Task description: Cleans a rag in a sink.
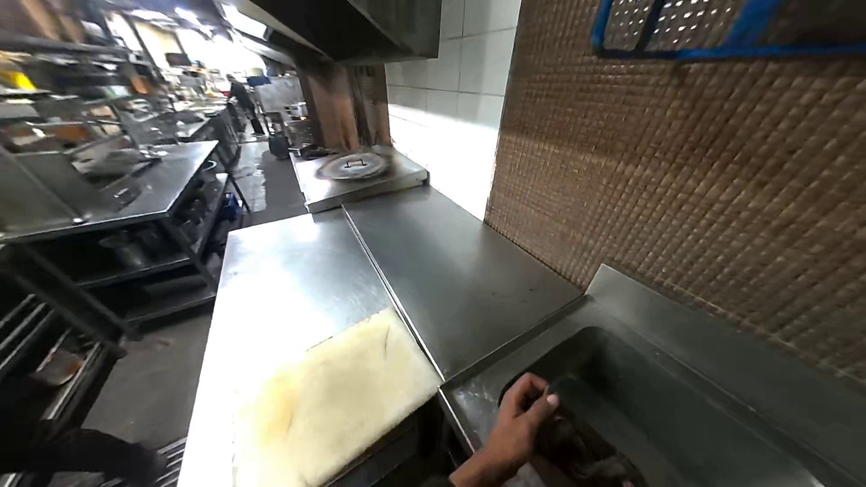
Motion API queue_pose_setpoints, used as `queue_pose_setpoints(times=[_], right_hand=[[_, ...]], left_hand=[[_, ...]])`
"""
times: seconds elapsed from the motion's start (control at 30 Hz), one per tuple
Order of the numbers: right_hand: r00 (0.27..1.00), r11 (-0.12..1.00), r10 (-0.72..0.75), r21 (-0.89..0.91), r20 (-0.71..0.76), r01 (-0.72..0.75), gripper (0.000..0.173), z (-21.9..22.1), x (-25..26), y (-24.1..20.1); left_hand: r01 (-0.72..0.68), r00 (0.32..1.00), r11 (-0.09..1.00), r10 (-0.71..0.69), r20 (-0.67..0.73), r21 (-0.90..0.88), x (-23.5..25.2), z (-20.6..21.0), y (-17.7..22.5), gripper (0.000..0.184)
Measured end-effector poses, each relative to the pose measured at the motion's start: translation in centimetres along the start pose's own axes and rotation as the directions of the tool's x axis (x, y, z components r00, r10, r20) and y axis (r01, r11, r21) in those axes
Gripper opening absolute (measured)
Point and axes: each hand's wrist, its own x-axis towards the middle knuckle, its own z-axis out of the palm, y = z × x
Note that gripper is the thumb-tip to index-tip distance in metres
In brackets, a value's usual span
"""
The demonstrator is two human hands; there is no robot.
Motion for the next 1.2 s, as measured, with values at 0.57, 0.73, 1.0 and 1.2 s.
queue_pose_setpoints(times=[0.57, 0.73, 1.0, 1.2], right_hand=[[0.332, 0.600, -0.758, -0.800, -0.561, 0.019, 0.054, -19.0, 23.4, -31.9], [0.289, 0.514, -0.790, -0.841, -0.541, -0.171, 0.039, -20.3, 24.1, -31.1], [0.692, -0.282, -0.711, -0.953, 0.129, -0.112, 0.031, -22.7, 20.9, -32.3], [0.981, 0.530, -0.160, -0.829, 0.108, 0.178, 0.051, -17.1, 22.3, -27.4]], left_hand=[[-0.402, 0.904, 0.687, 0.192, 0.382, 0.605, 19.8, 16.9, 3.8, 0.016], [-0.327, 0.860, 0.579, -0.146, 0.490, 0.747, 25.0, 18.8, 1.9, 0.021], [-0.145, 0.779, 0.897, -0.157, 0.607, 0.417, 28.6, 24.0, -8.0, 0.021], [-0.170, 0.641, 0.917, -0.174, 0.747, 0.360, 29.2, 31.1, -11.4, 0.019]])
